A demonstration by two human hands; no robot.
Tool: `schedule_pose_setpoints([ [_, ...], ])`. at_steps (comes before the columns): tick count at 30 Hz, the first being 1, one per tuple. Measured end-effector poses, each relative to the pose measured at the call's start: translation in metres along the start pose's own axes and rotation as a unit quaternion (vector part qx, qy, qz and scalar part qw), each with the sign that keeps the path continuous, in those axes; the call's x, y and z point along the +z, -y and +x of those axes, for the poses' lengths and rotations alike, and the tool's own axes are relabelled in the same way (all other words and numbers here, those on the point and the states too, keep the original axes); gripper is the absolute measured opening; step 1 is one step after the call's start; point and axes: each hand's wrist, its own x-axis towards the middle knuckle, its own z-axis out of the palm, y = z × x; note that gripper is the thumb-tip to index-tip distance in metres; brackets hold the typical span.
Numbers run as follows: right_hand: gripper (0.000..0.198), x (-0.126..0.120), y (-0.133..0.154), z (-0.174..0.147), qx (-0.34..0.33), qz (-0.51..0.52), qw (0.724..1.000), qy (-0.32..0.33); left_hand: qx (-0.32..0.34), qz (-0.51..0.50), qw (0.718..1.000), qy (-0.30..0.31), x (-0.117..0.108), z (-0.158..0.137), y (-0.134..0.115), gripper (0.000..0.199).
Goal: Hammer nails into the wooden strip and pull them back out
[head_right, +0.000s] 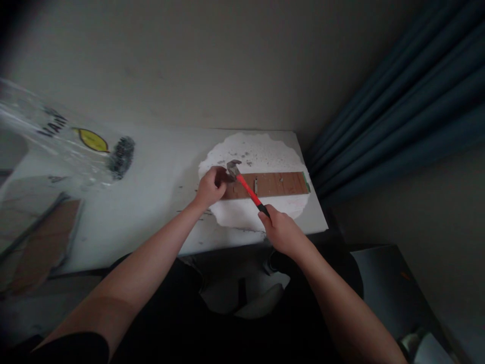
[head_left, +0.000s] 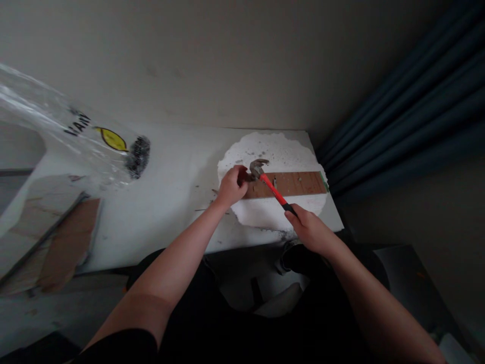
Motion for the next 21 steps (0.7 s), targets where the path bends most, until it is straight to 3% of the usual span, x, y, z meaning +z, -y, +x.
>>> schedule_pose_setpoints([
  [3,0.025,-0.003,-0.002,-0.002,-0.002,0.011,1.000,-0.008,0.032,0.026,0.999,0.018,-0.003,0.003,-0.004,0.023],
  [7,0.028,-0.011,-0.012,0.002,0.011,0.022,0.999,-0.039,0.034,0.021,0.999,0.018,-0.006,0.006,-0.006,0.019],
  [11,0.031,-0.017,-0.024,0.007,0.022,0.034,0.996,-0.076,0.034,0.075,0.995,0.058,0.000,0.010,-0.009,0.012],
  [16,0.033,-0.019,-0.032,0.008,0.035,0.048,0.994,-0.093,0.043,0.163,0.981,0.099,0.009,0.016,-0.016,0.009],
  [21,0.031,-0.018,-0.031,0.005,0.021,0.060,0.995,-0.082,0.025,0.204,0.967,0.151,0.008,0.020,-0.028,0.018],
])
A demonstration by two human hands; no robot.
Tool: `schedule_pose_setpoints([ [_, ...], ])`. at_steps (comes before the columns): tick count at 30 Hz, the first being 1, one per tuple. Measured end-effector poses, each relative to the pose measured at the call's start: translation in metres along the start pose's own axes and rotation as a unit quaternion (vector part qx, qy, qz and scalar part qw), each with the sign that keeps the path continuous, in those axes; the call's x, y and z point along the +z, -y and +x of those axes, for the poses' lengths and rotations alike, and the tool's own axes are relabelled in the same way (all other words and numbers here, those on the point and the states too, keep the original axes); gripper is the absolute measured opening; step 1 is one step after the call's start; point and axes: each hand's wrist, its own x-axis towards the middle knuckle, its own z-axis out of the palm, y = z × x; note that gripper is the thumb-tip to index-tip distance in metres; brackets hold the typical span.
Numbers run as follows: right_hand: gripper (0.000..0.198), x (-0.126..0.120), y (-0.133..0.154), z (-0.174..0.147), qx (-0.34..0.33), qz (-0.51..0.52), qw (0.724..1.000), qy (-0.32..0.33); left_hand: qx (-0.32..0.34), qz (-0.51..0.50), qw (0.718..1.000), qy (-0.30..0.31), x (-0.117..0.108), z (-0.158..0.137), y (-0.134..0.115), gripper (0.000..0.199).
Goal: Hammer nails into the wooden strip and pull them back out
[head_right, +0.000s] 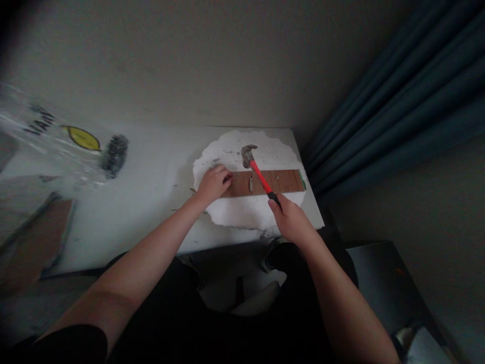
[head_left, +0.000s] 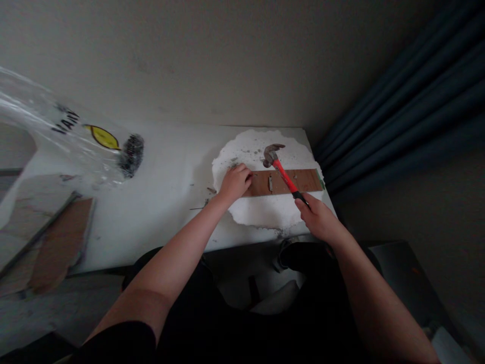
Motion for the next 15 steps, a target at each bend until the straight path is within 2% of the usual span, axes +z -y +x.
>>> schedule_pose_setpoints([
  [6,0.029,0.001,0.004,-0.003,-0.003,-0.001,1.000,0.018,-0.016,0.055,0.998,0.029,-0.003,0.004,-0.013,0.027],
  [10,0.027,0.002,0.005,-0.002,-0.002,0.001,1.000,0.014,0.029,0.070,0.997,0.033,0.002,0.007,-0.019,0.031],
  [13,0.028,0.003,0.004,-0.001,-0.005,0.006,1.000,0.006,0.048,0.039,0.998,0.010,0.004,0.008,-0.020,0.021],
  [15,0.028,0.003,0.003,-0.001,-0.007,0.007,1.000,0.004,0.023,-0.027,0.999,-0.035,0.002,0.008,-0.016,0.012],
])
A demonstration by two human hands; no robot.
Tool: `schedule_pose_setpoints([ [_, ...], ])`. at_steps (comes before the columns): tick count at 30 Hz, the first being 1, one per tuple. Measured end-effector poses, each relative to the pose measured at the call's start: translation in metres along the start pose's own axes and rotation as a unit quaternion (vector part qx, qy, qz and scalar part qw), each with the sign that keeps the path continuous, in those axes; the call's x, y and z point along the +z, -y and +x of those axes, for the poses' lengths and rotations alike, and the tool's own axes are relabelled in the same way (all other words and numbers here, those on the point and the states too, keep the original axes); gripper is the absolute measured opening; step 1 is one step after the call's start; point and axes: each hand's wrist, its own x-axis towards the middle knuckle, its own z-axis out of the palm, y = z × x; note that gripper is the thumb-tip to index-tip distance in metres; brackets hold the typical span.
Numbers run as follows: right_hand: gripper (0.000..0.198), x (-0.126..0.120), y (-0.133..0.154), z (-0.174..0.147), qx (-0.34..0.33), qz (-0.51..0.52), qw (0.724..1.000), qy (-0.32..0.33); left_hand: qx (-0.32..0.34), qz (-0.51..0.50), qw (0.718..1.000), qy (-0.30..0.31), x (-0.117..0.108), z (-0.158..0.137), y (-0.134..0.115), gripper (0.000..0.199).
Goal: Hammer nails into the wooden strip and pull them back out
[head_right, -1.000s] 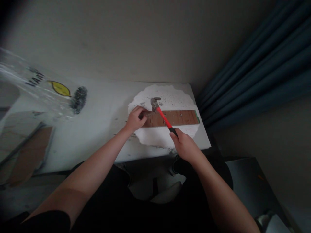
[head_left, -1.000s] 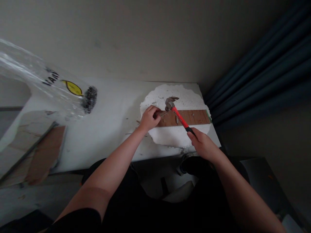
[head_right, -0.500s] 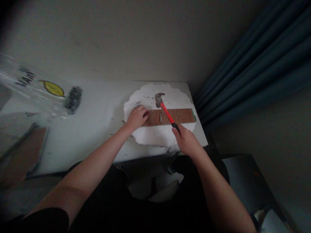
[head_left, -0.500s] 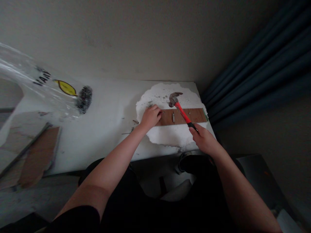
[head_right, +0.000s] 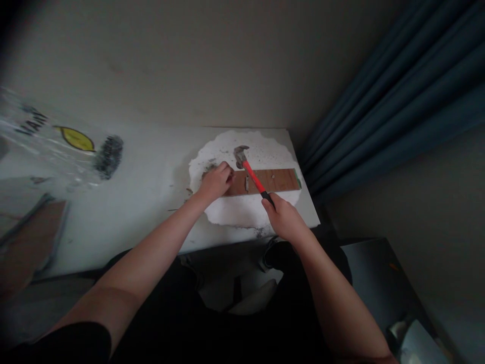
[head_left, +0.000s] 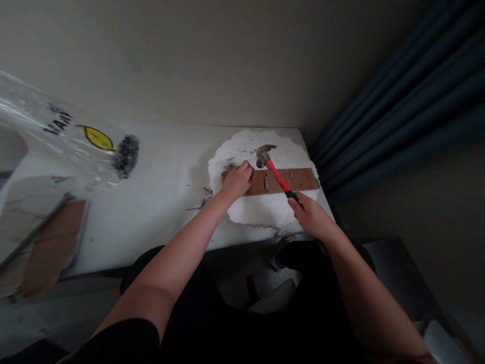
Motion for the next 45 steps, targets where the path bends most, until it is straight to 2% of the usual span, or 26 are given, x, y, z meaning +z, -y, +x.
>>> schedule_pose_setpoints([
  [2,0.028,-0.001,-0.002,0.000,-0.001,-0.002,1.000,0.001,-0.049,-0.094,0.992,-0.065,-0.003,-0.001,0.008,0.011],
  [5,0.029,-0.002,-0.004,0.000,0.002,-0.012,1.000,0.007,-0.100,-0.219,0.961,-0.138,-0.007,-0.004,0.024,0.015],
  [7,0.029,-0.003,-0.005,0.000,0.003,-0.018,1.000,0.012,-0.104,-0.261,0.950,-0.137,-0.007,-0.009,0.032,0.020],
  [9,0.027,-0.003,-0.004,0.000,0.001,-0.025,1.000,0.017,-0.103,-0.279,0.949,-0.107,-0.006,-0.015,0.036,0.020],
  [12,0.025,-0.003,-0.002,0.000,-0.006,-0.034,0.999,0.020,-0.101,-0.273,0.954,-0.074,-0.004,-0.021,0.037,0.012],
  [17,0.023,-0.002,0.002,0.000,-0.010,-0.036,0.999,0.024,-0.102,-0.247,0.960,-0.081,-0.004,-0.023,0.036,0.009],
  [29,0.024,-0.002,0.002,0.002,-0.013,-0.053,0.998,0.030,-0.098,-0.230,0.967,-0.054,-0.009,-0.025,0.033,0.008],
  [36,0.024,-0.001,0.004,0.003,-0.018,-0.040,0.999,0.027,-0.089,-0.227,0.969,-0.050,-0.008,-0.026,0.033,0.008],
  [41,0.026,0.001,0.012,0.000,-0.026,0.013,0.999,0.024,-0.072,-0.172,0.981,-0.048,-0.009,-0.027,0.034,0.007],
  [45,0.027,0.004,0.023,0.000,-0.037,0.021,0.999,0.034,-0.043,-0.143,0.986,-0.071,-0.006,-0.027,0.038,0.003],
])
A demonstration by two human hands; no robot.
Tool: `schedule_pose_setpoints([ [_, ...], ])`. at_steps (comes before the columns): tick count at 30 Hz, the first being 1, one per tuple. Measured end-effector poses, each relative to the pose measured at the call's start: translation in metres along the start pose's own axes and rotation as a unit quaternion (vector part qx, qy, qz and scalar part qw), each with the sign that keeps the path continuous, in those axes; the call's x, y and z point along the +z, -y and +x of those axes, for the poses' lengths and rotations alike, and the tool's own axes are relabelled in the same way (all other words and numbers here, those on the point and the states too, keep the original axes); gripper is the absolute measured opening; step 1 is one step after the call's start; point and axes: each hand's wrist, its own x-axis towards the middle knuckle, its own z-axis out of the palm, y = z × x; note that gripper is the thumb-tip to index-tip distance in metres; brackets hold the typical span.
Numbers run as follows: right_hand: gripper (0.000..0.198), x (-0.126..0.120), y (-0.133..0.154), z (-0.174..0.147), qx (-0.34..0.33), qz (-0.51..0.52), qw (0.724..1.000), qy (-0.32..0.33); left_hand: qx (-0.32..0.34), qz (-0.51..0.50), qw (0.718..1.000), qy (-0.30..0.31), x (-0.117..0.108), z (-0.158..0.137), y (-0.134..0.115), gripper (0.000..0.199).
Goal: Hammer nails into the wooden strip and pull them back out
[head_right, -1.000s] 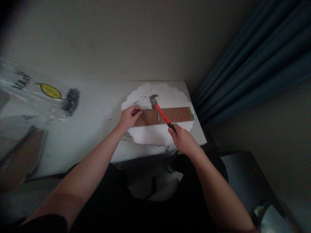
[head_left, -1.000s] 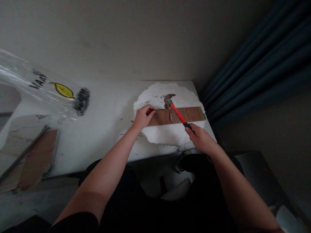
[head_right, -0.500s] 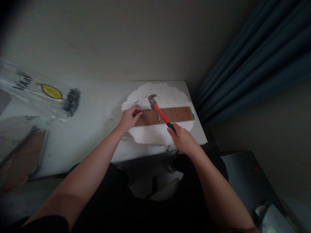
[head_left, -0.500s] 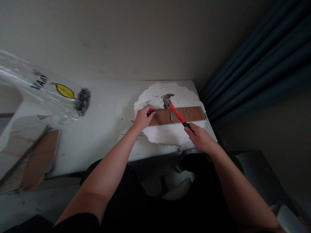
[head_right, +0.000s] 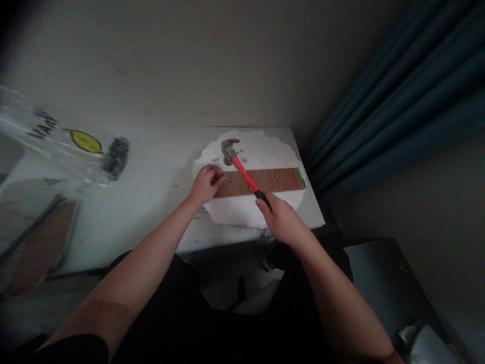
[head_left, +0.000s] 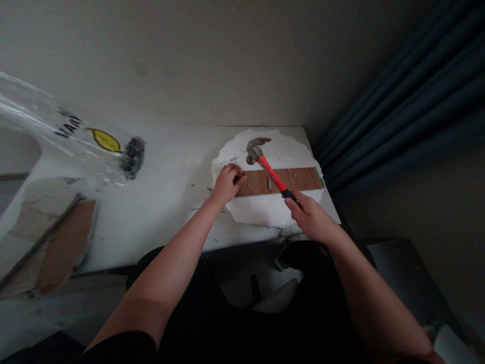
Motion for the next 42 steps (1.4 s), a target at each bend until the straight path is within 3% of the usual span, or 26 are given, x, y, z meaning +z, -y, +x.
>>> schedule_pose_setpoints([
  [13,0.027,0.005,0.012,-0.005,0.002,-0.016,0.999,0.038,0.023,-0.004,1.000,0.006,0.005,0.000,0.005,0.008],
  [26,0.031,0.005,0.009,-0.010,-0.011,0.033,0.999,0.029,0.014,0.014,1.000,0.015,0.005,0.000,0.001,0.010],
  [42,0.026,0.010,0.009,-0.008,-0.003,-0.006,0.999,0.039,0.014,0.012,1.000,0.016,0.005,0.001,0.005,0.009],
])
